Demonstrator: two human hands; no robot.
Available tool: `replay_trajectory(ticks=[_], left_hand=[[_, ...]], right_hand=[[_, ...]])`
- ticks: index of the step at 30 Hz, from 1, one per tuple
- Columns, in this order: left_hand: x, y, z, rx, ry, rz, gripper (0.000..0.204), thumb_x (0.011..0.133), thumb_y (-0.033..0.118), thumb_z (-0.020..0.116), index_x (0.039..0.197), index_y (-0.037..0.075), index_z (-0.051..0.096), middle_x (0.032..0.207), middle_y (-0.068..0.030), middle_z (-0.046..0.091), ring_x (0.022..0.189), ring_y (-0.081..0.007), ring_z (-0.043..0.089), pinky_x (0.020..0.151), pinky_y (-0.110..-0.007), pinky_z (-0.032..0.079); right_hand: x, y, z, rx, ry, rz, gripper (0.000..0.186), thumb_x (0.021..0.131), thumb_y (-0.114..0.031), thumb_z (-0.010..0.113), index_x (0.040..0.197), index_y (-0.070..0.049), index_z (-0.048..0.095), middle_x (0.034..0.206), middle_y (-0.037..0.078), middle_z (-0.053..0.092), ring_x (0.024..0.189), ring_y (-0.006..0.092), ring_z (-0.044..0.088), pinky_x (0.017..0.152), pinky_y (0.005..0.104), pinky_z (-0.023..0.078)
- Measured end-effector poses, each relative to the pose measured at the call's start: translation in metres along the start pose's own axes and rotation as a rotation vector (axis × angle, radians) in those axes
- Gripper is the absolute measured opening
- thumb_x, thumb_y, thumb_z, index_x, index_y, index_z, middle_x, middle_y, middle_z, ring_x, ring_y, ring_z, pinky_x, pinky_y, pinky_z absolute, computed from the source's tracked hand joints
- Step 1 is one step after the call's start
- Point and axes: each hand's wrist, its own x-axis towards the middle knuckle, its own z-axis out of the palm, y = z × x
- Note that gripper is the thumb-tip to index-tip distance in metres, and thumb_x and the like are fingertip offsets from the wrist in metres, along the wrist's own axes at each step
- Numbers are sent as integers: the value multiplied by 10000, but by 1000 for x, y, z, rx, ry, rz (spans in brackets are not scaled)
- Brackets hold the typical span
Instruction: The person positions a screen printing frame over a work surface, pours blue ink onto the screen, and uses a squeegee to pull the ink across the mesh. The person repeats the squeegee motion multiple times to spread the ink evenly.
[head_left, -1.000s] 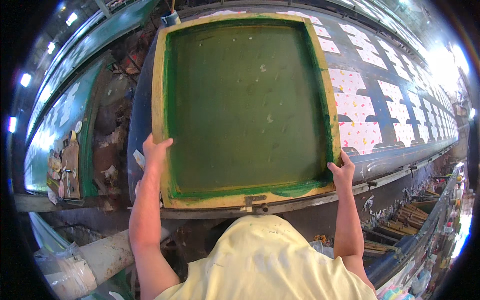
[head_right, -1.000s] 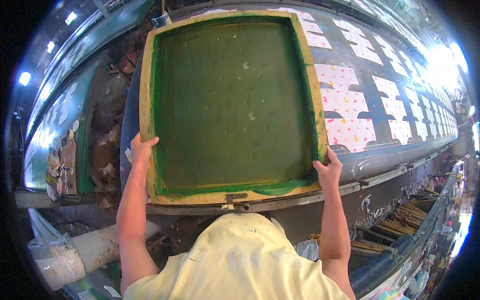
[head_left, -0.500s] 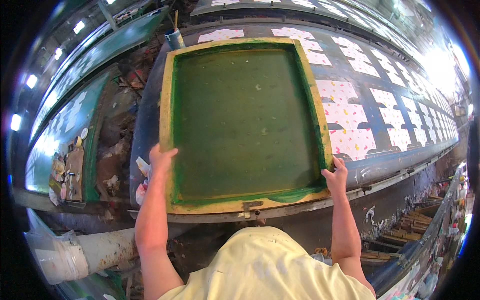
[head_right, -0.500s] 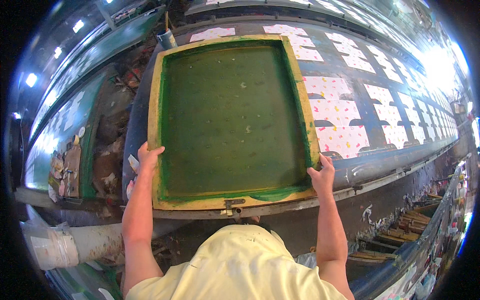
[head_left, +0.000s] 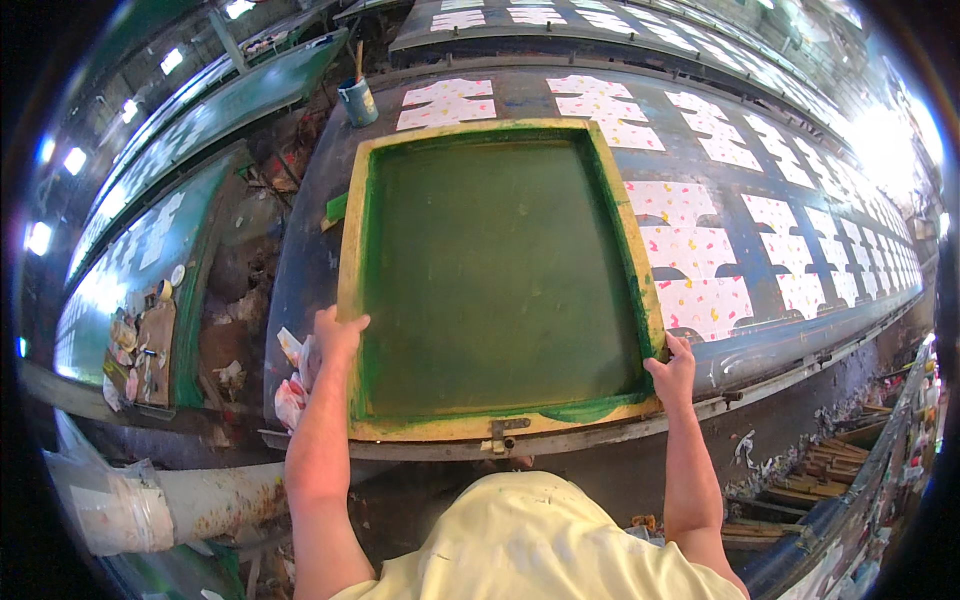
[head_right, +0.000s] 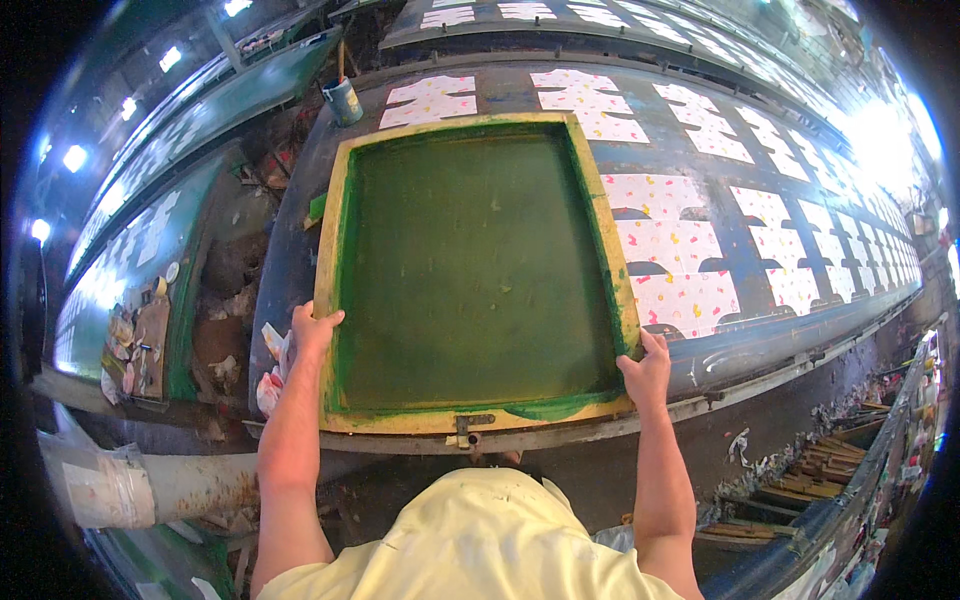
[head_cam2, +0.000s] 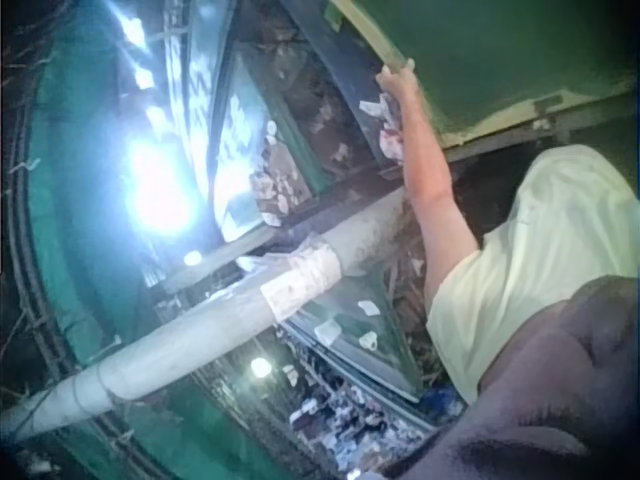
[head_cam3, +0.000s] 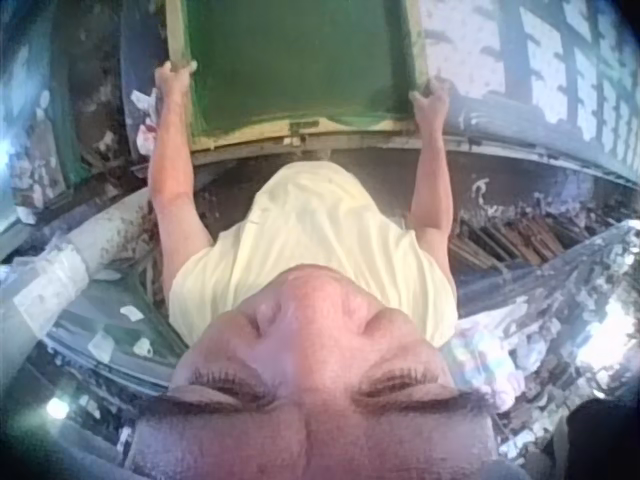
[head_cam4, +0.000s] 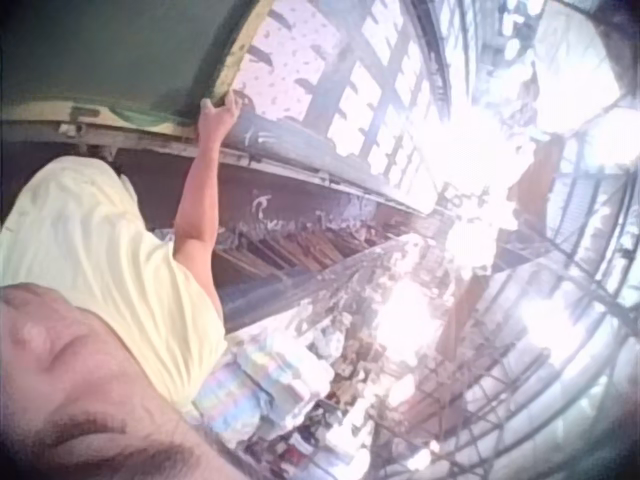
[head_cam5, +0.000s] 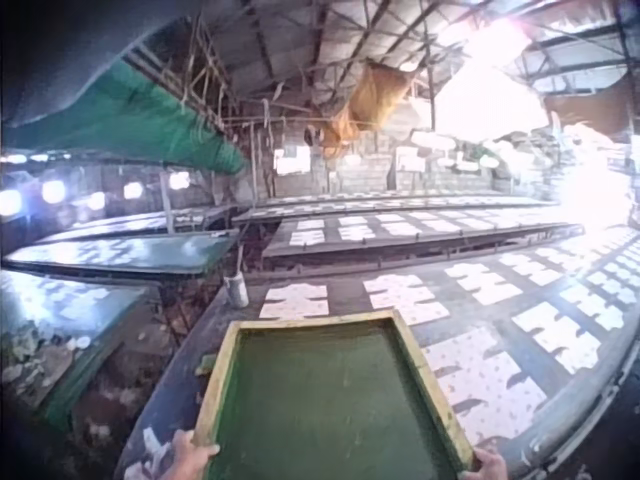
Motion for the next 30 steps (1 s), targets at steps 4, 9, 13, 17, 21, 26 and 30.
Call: replay_trajectory(ticks=[4, 9, 13, 17, 21, 26, 30], left_hand=[[2, -6, 10, 71, -12, 7, 520, 781, 166, 999, 1246, 8, 828, 1258, -182, 691, 1161, -358, 709, 1026, -461, 557], [0, -8, 13, 94, -29, 4, 536, 794, 209, 993, 1266, 23, 819, 1250, -207, 694, 1176, -404, 704, 1045, -494, 558], [-2, -7, 15, 133, 23, 33, 541, 818, 218, 980, 1292, 24, 803, 1286, -216, 709, 1202, -399, 709, 1056, -491, 560], [3, -8, 19, -29, 79, 68, 505, 866, 218, 943, 1311, 31, 792, 1271, -208, 740, 1206, -389, 720, 1060, -491, 560], [2, -11, 19, 49, 95, 60, 462, 902, 218, 910, 1308, 31, 790, 1208, -206, 768, 1172, -381, 735, 1040, -488, 569], [-3, -11, 14, 290, 145, 255, 453, 900, 183, 890, 1315, 29, 792, 1154, -201, 790, 1094, -358, 763, 991, -457, 591], [0, -6, 4, -39, -40, 47, 537, 877, 75, 853, 1399, -7, 758, 1224, -166, 823, 1103, -266, 791, 992, -383, 602]], right_hand=[[1, 7, 3, -39, -19, 38, 677, 730, -103, 820, 1387, 34, 739, 1234, 173, 706, 1202, 368, 680, 1092, 438, 539], [-1, 5, 3, -100, -16, 55, 689, 768, -96, 865, 1429, 28, 715, 1267, 173, 698, 1214, 349, 678, 1071, 428, 550], [-5, -3, 3, -37, 20, 103, 670, 833, -122, 930, 1453, 4, 709, 1297, 154, 693, 1216, 334, 676, 1066, 430, 552], [-8, -6, 4, -23, 105, 34, 611, 880, -129, 935, 1443, -11, 728, 1330, 143, 692, 1227, 329, 673, 1079, 432, 552], [-8, 2, 8, -58, 147, -6, 563, 885, -85, 916, 1418, -9, 749, 1366, 156, 695, 1247, 330, 672, 1101, 433, 547], [-9, 11, 4, -6, 39, 96, 602, 878, -67, 915, 1447, 3, 729, 1357, 179, 710, 1296, 369, 664, 1144, 469, 531], [-16, 8, -6, -69, -21, 27, 688, 865, -38, 904, 1515, -3, 683, 1393, 205, 707, 1345, 390, 653, 1173, 477, 522]])
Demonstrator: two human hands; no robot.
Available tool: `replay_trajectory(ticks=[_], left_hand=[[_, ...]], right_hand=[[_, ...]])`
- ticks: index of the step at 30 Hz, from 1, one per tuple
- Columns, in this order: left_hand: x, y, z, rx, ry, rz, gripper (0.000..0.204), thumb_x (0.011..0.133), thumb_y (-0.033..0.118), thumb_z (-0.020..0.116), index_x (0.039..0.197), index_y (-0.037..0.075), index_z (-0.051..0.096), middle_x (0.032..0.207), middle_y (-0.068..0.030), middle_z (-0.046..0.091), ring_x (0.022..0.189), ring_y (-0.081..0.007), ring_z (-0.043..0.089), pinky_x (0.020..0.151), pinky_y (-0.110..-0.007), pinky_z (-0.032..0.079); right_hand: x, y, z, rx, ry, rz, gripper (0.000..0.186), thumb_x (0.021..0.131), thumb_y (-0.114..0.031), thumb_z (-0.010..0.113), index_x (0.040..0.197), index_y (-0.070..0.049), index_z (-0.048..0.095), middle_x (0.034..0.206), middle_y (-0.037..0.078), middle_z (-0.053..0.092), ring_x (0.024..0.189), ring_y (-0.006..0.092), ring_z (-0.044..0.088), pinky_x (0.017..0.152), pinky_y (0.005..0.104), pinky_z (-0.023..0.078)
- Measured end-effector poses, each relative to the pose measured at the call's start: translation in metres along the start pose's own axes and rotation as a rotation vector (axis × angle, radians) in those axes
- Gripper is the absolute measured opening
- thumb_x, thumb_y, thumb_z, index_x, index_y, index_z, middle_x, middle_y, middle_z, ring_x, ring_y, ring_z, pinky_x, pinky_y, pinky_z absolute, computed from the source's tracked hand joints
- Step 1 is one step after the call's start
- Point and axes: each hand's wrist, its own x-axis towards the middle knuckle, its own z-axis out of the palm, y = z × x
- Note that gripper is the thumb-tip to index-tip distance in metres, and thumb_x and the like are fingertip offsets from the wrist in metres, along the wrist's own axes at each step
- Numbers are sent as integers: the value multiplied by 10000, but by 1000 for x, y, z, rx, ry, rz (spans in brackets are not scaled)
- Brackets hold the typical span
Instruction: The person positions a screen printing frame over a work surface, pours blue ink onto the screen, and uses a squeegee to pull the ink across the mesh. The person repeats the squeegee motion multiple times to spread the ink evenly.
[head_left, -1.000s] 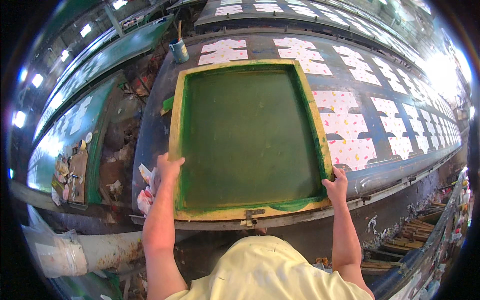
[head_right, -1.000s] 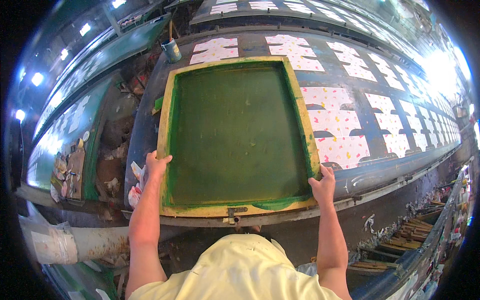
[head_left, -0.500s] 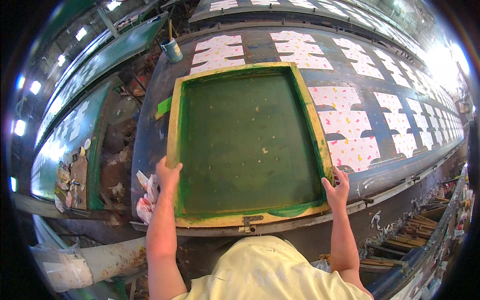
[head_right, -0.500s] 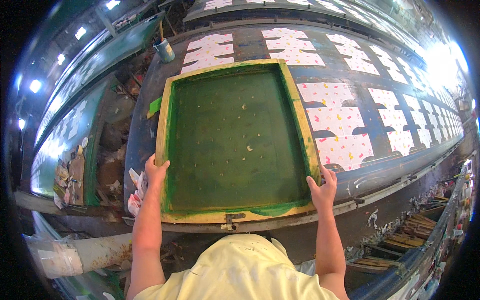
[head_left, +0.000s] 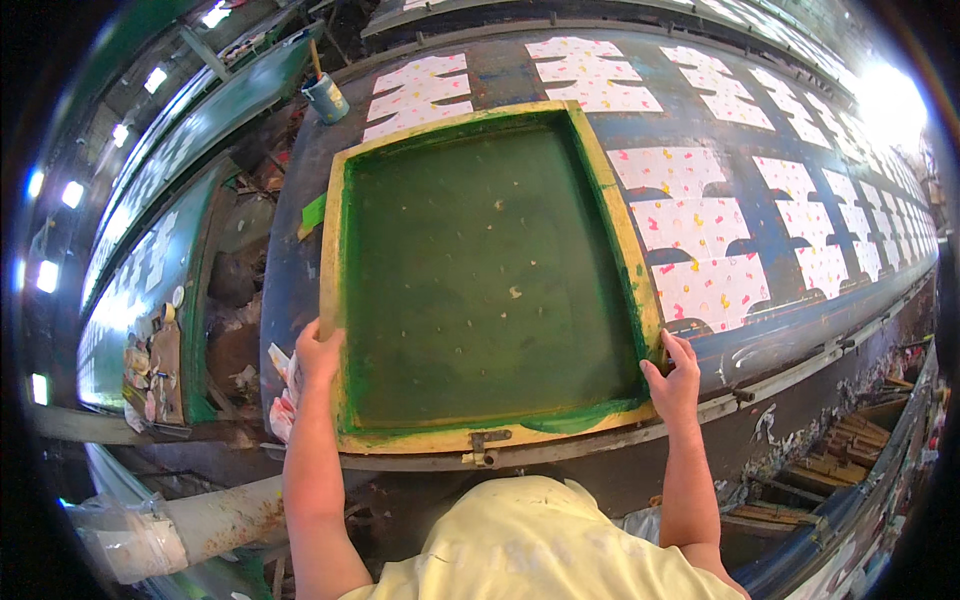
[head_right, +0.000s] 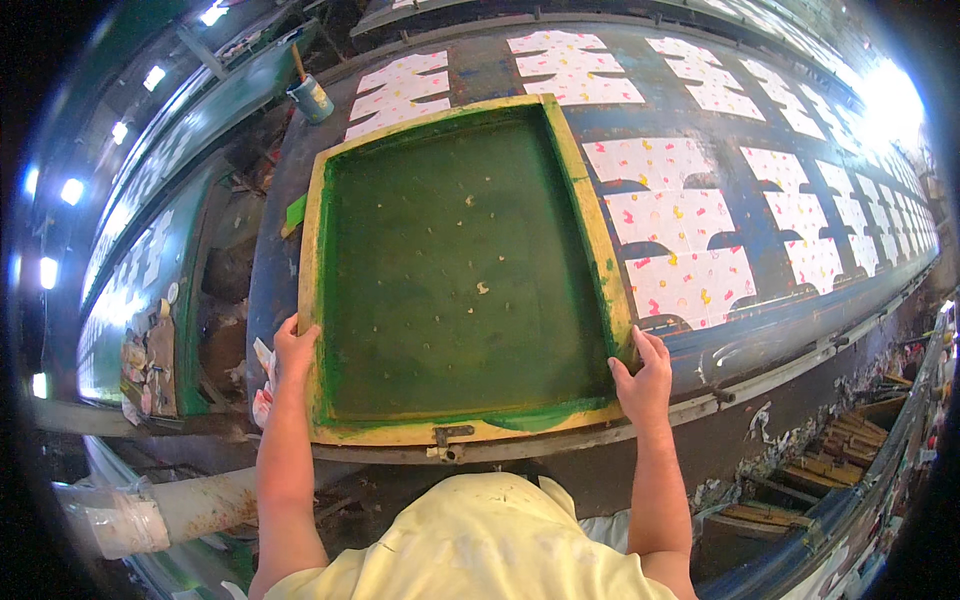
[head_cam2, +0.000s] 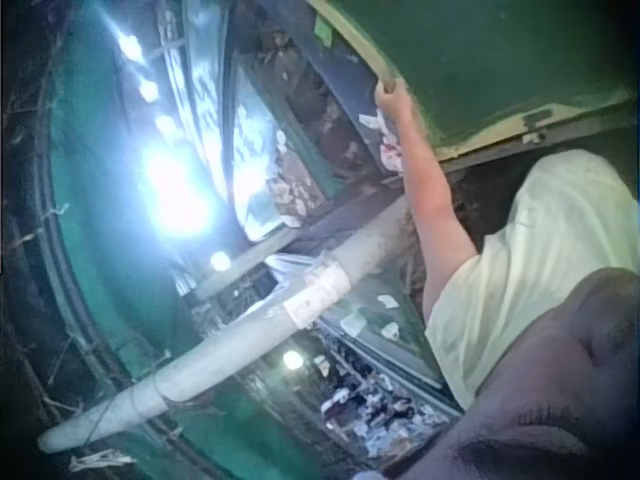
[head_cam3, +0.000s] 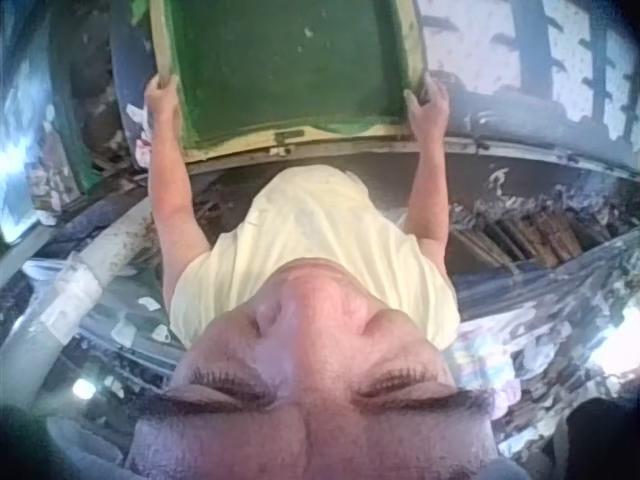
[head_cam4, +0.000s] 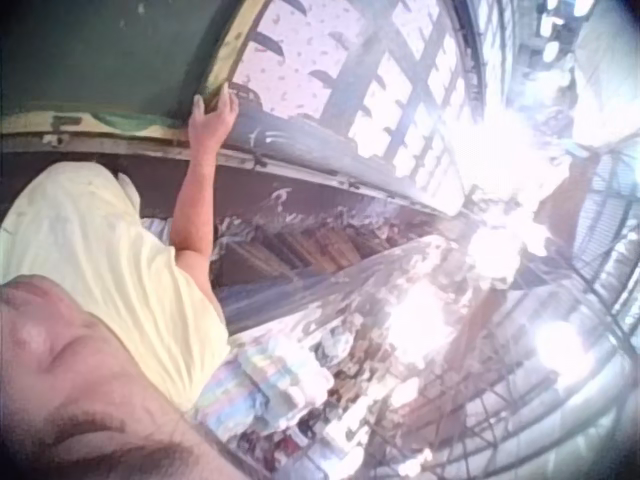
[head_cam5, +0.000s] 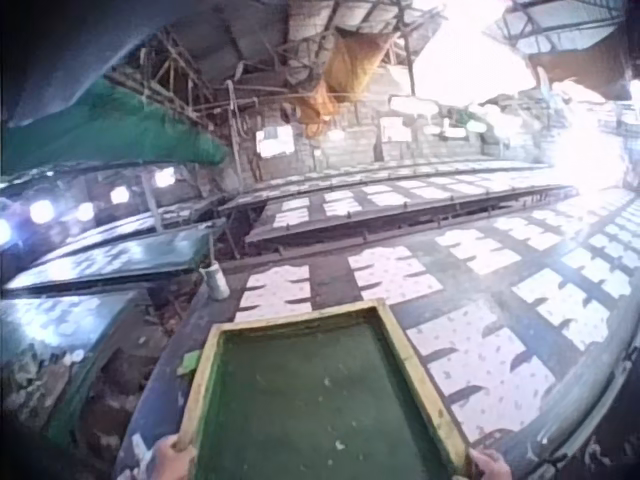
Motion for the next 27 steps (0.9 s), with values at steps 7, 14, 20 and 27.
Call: replay_trajectory(ticks=[7, 14, 20, 27], left_hand=[[-10, 15, -17, -358, -181, -156, 677, 837, -129, 767, 1506, -50, 696, 1352, -125, 803, 1174, -202, 772, 1027, -332, 598], [-15, 23, -16, -415, -181, -187, 722, 853, -158, 751, 1559, -41, 658, 1401, -123, 777, 1191, -197, 755, 1028, -322, 590], [-13, 21, -17, -439, -196, -209, 744, 864, -153, 738, 1592, -41, 627, 1439, -117, 757, 1206, -194, 742, 1043, -322, 582], [-16, 11, -16, -425, -176, -160, 730, 851, -139, 753, 1566, -18, 664, 1399, -81, 783, 1201, -184, 752, 1058, -323, 583]], right_hand=[[-9, -8, -1, -28, 27, -9, 730, 863, -8, 886, 1556, -17, 658, 1460, 217, 693, 1379, 397, 642, 1211, 477, 499], [-10, -13, -2, 2, 24, 30, 740, 866, 0, 882, 1569, -27, 654, 1458, 202, 696, 1382, 386, 638, 1215, 472, 494], [-14, -12, -2, -8, 50, -4, 721, 866, -5, 895, 1548, -11, 664, 1454, 197, 698, 1378, 381, 634, 1213, 461, 498], [-12, -8, -3, 58, 47, 37, 714, 838, 5, 917, 1510, 7, 679, 1457, 189, 691, 1366, 371, 644, 1195, 450, 517]])
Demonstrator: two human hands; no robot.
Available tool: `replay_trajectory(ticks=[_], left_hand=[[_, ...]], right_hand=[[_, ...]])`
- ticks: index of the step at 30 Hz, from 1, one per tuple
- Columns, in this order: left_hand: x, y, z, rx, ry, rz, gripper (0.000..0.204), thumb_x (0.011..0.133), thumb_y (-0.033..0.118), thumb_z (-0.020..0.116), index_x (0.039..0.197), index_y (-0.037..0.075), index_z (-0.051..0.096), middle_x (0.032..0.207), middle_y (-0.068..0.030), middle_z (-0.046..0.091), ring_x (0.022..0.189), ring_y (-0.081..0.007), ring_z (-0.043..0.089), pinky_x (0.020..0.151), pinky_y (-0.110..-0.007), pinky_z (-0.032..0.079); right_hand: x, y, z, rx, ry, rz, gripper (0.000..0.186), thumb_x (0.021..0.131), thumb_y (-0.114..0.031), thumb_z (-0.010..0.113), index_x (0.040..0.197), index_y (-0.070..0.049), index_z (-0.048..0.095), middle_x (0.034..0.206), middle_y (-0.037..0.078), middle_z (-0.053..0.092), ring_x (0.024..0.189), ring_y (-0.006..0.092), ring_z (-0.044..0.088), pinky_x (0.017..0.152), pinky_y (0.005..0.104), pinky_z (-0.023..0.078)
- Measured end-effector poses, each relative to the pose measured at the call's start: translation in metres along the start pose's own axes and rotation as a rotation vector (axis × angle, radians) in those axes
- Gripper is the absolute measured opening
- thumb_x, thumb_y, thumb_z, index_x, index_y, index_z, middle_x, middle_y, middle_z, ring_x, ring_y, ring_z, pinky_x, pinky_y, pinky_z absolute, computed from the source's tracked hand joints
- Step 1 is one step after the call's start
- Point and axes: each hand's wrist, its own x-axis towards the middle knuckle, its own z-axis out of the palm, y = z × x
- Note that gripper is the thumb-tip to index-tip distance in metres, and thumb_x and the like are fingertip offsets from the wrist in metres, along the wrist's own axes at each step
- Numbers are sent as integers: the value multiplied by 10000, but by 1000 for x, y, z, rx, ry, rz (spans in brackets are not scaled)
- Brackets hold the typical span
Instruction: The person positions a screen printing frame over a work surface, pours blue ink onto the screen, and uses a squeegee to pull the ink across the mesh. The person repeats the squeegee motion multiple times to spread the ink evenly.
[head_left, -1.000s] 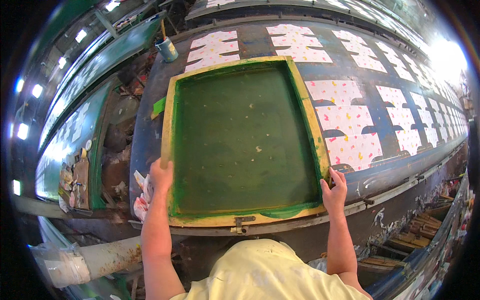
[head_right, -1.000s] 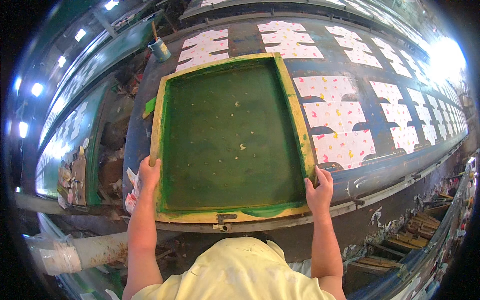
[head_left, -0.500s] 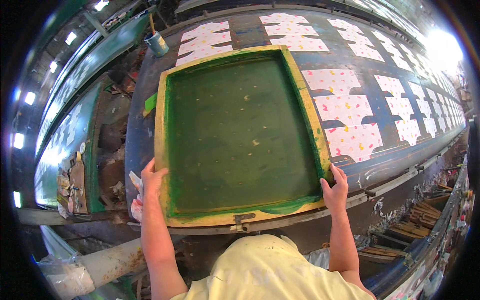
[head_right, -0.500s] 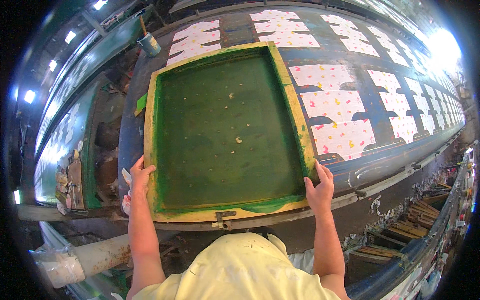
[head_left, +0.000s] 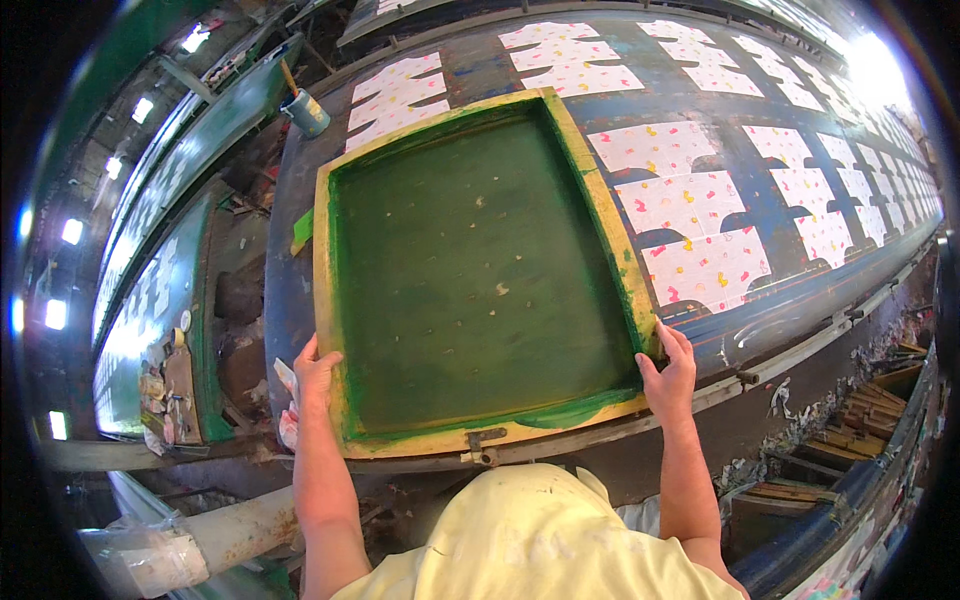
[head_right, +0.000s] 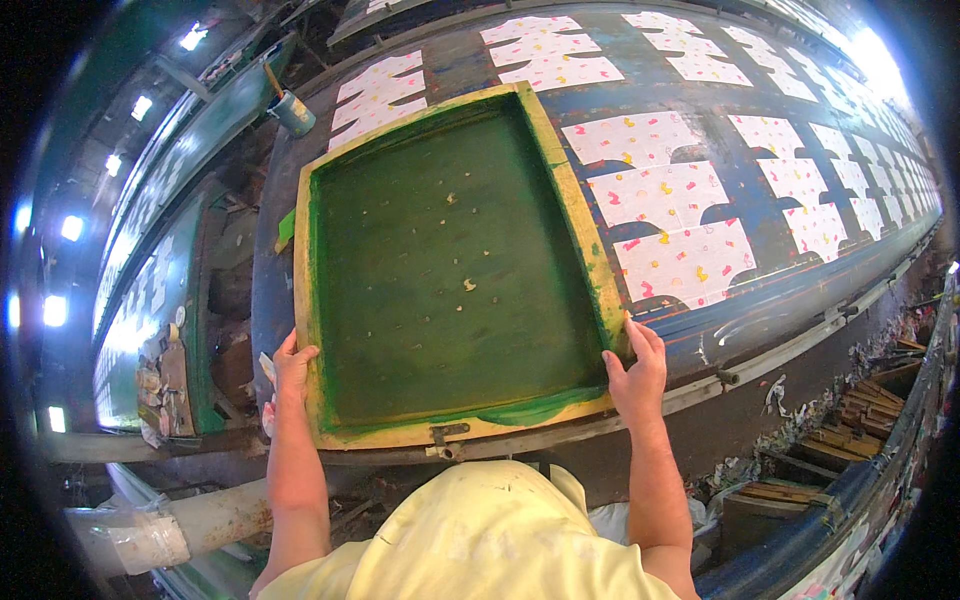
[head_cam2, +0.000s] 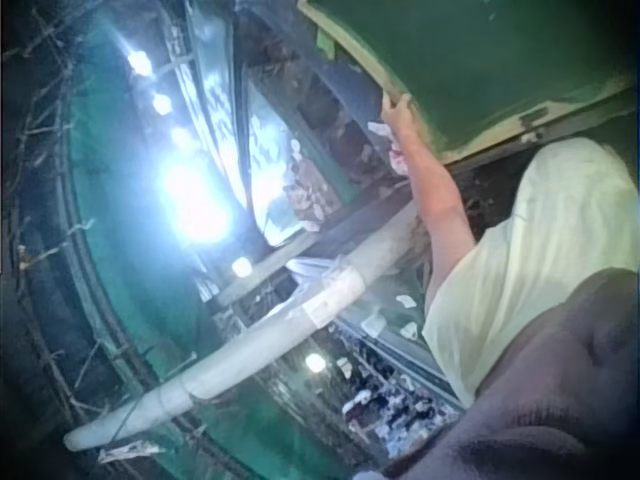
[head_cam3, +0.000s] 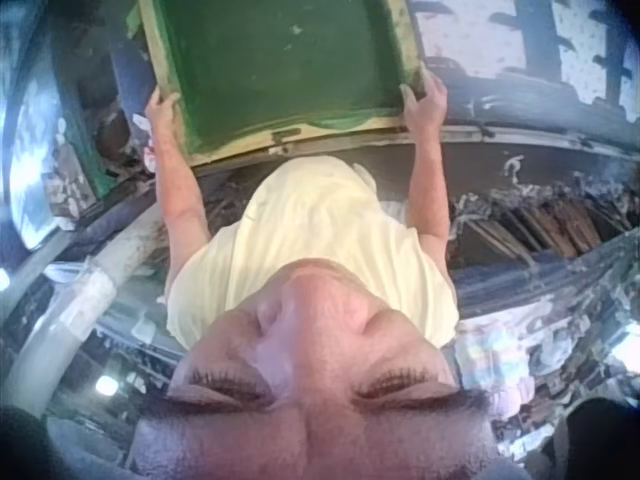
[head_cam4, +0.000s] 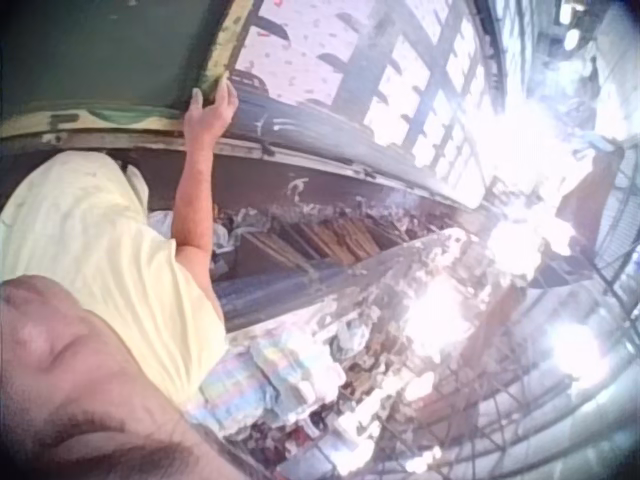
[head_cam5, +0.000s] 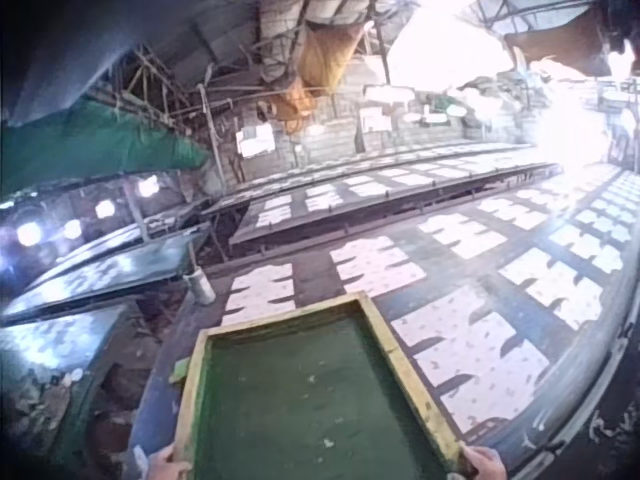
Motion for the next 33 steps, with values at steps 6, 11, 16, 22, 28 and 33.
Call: replay_trajectory(ticks=[6, 11, 16, 22, 28, 33], left_hand=[[3, -5, -2, -5, -23, 3, 743, 836, -137, 757, 1564, -27, 661, 1409, -96, 777, 1211, -197, 750, 1065, -327, 577], [1, -6, -2, -64, -35, -2, 756, 832, -138, 766, 1572, -34, 649, 1415, -123, 773, 1220, -211, 752, 1058, -340, 587], [6, -6, -5, -34, -50, -34, 797, 821, -136, 780, 1596, -27, 628, 1426, -133, 767, 1224, -231, 752, 1060, -351, 594], [10, -10, -5, 12, -9, -48, 794, 825, -126, 810, 1592, -22, 634, 1446, -132, 757, 1234, -217, 743, 1064, -349, 599], [15, -22, -3, -119, -9, 19, 716, 838, -109, 833, 1534, -39, 677, 1397, -128, 777, 1181, -212, 761, 1054, -341, 599], [30, -40, -1, -38, 31, 214, 811, 820, -18, 899, 1584, -27, 627, 1424, -136, 753, 1162, -229, 764, 1030, -365, 613]], right_hand=[[4, -3, -3, 23, 14, -5, 605, 911, 11, 859, 1495, -27, 708, 1440, 166, 692, 1324, 334, 662, 1146, 427, 534], [3, -20, -9, 110, 94, -11, 517, 959, 44, 796, 1466, -20, 726, 1426, 159, 702, 1274, 286, 672, 1061, 387, 548], [3, -25, -18, 37, 155, -205, 487, 970, 47, 778, 1453, 9, 726, 1414, 165, 717, 1308, 309, 671, 1090, 403, 549], [-6, -5, -32, 84, 153, -133, 406, 1038, 14, 751, 1444, -9, 744, 1424, 150, 730, 1291, 273, 699, 1067, 400, 564], [-37, -7, -50, 89, 227, -147, 391, 1057, 8, 745, 1446, -33, 757, 1429, 122, 733, 1267, 219, 700, 963, 352, 588], [-75, -30, -62, 54, 280, -122, 393, 1055, 23, 735, 1445, -24, 752, 1426, 119, 730, 1261, 223, 702, 963, 337, 592]])
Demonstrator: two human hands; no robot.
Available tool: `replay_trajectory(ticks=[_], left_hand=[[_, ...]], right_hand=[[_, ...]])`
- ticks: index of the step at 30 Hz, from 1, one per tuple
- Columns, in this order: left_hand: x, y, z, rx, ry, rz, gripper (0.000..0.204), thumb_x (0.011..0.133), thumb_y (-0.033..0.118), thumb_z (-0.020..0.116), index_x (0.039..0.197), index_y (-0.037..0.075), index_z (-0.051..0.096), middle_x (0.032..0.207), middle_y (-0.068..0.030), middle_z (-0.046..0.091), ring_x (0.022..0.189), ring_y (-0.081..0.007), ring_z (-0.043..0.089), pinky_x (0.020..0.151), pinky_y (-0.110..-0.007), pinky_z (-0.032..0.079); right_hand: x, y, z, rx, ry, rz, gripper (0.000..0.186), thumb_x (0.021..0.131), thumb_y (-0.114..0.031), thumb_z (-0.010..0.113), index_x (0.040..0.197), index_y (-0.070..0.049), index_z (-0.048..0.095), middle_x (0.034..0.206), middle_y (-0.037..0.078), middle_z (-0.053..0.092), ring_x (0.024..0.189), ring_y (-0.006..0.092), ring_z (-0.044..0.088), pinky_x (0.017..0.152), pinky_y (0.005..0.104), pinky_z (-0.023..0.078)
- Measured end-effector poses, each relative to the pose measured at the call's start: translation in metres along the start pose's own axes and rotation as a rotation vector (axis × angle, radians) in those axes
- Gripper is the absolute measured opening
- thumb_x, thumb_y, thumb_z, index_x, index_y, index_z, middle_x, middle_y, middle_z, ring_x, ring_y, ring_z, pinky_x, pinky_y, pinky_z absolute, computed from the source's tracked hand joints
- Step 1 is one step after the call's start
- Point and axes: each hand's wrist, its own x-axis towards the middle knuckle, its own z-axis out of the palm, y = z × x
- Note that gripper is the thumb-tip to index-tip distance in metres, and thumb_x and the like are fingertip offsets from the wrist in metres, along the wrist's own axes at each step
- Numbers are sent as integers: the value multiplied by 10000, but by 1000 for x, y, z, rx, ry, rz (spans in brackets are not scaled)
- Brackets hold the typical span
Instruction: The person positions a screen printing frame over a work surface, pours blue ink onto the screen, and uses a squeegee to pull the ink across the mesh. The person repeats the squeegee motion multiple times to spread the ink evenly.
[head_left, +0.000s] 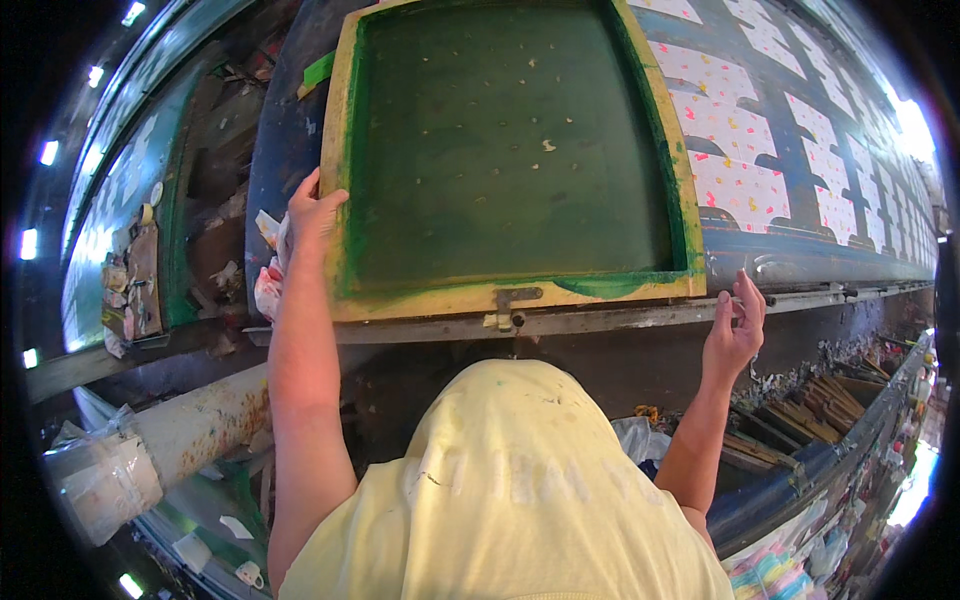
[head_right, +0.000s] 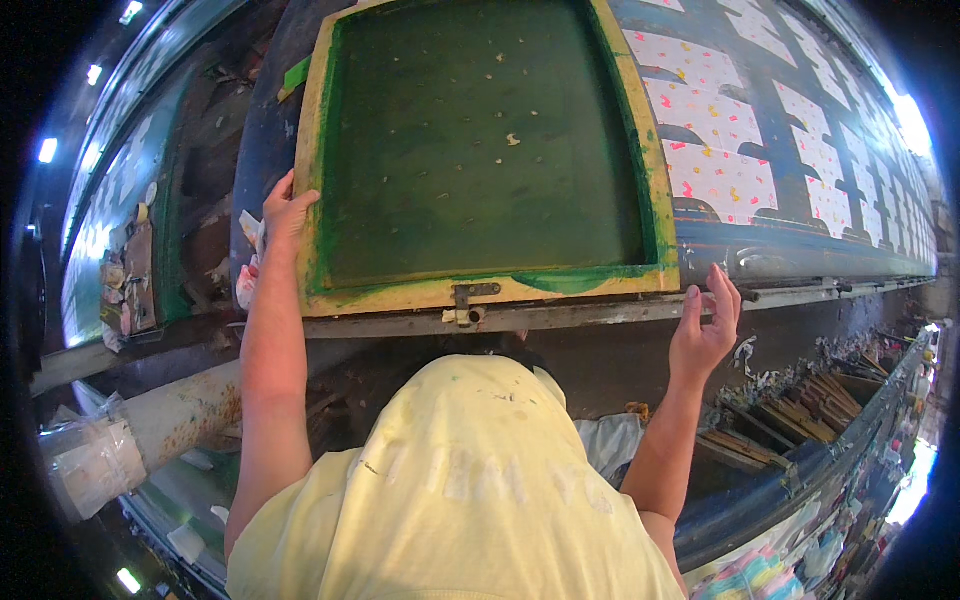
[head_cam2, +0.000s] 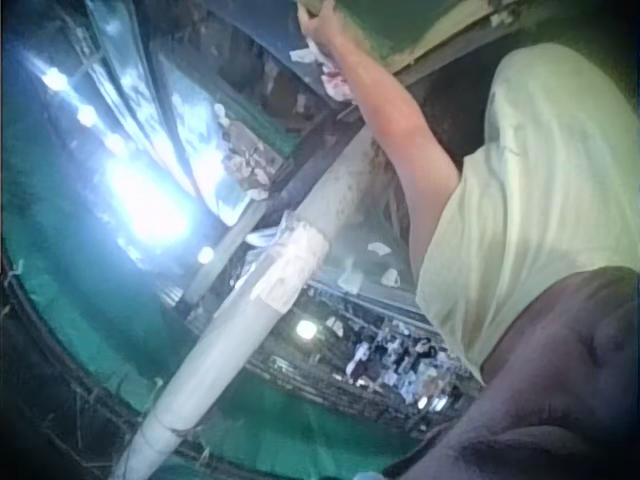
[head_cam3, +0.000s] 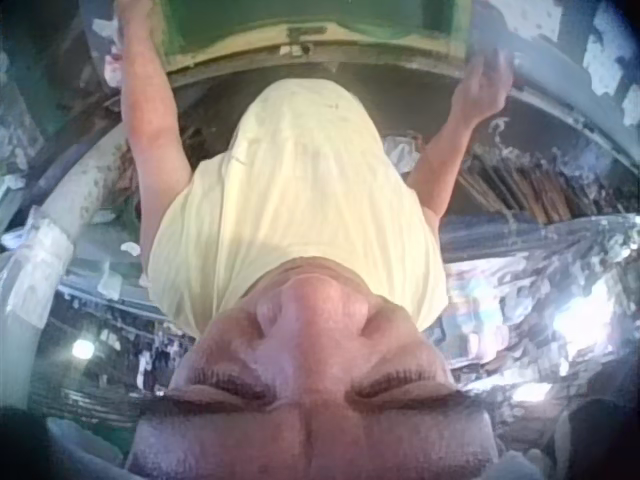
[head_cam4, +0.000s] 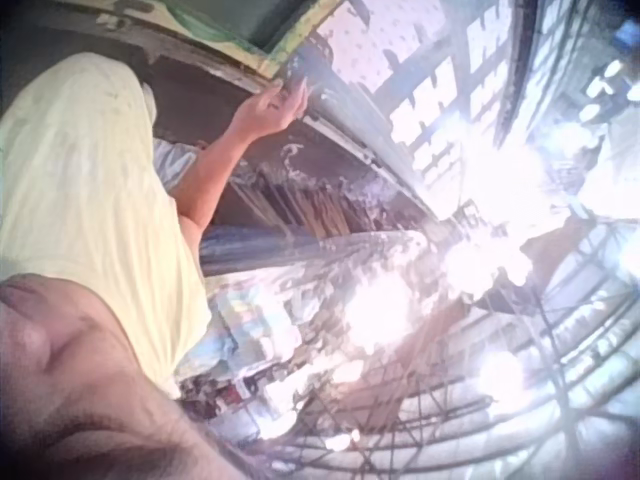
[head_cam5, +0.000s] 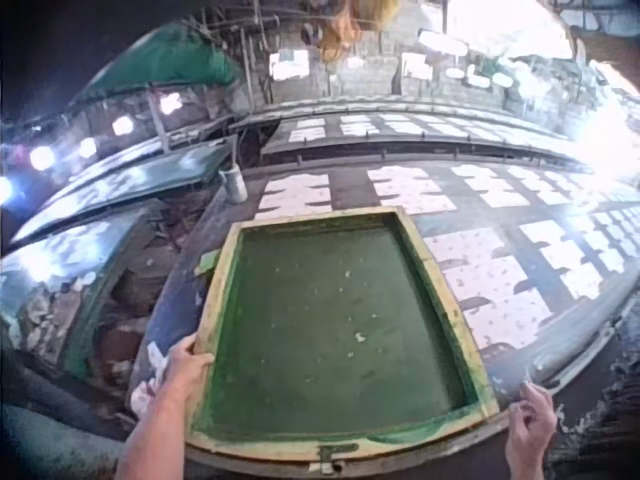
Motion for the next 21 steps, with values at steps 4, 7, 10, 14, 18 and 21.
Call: replay_trajectory(ticks=[4, 7, 10, 14, 18, 21], left_hand=[[-13, 16, 2, 418, 213, 177, 841, 865, 105, 916, 1637, 40, 588, 1470, -168, 683, 1243, -261, 724, 1057, -398, 597], [-51, 49, 0, 339, 339, 272, 784, 904, 162, 902, 1625, 80, 606, 1490, -182, 631, 1328, -286, 669, 1105, -421, 566], [-114, 79, -16, 245, 223, 410, 671, 912, 124, 877, 1546, 59, 666, 1507, -169, 659, 1387, -303, 638, 1134, -433, 542], [-204, 98, -50, 216, -11, 626, 474, 919, 53, 842, 1385, 44, 752, 1362, -165, 749, 1264, -333, 706, 1077, -461, 569], [-274, 108, -95, 78, -183, 612, 321, 922, -4, 820, 1237, 54, 805, 1056, -140, 793, 984, -342, 771, 904, -447, 620], [-313, 109, -131, 78, -179, 551, 296, 921, -24, 815, 1209, 49, 810, 973, -132, 773, 894, -322, 758, 834, -434, 616]], right_hand=[[-34, -39, 3, -3, 3, -14, 418, 1035, 53, 732, 1445, -29, 751, 1412, 123, 734, 1260, 229, 705, 975, 339, 601], [-63, -78, 18, -34, -35, -123, 444, 1004, 74, 745, 1437, -24, 754, 1413, 131, 738, 1272, 224, 705, 977, 344, 604], [-92, -121, 37, -144, -85, -265, 449, 964, 83, 760, 1403, -13, 764, 1411, 158, 744, 1273, 295, 717, 1055, 396, 584], [-130, -174, 64, -101, -156, -480, 423, 945, 89, 750, 1355, -12, 772, 1376, 174, 756, 1261, 365, 715, 1108, 456, 558], [-159, -215, 87, 13, -246, -692, 376, 917, 79, 748, 1274, -37, 780, 1309, 173, 767, 1181, 377, 735, 1042, 480, 584], [-172, -240, 104, 140, -312, -792, 374, 902, 77, 746, 1253, -46, 780, 1281, 171, 773, 1120, 372, 748, 991, 491, 605]])
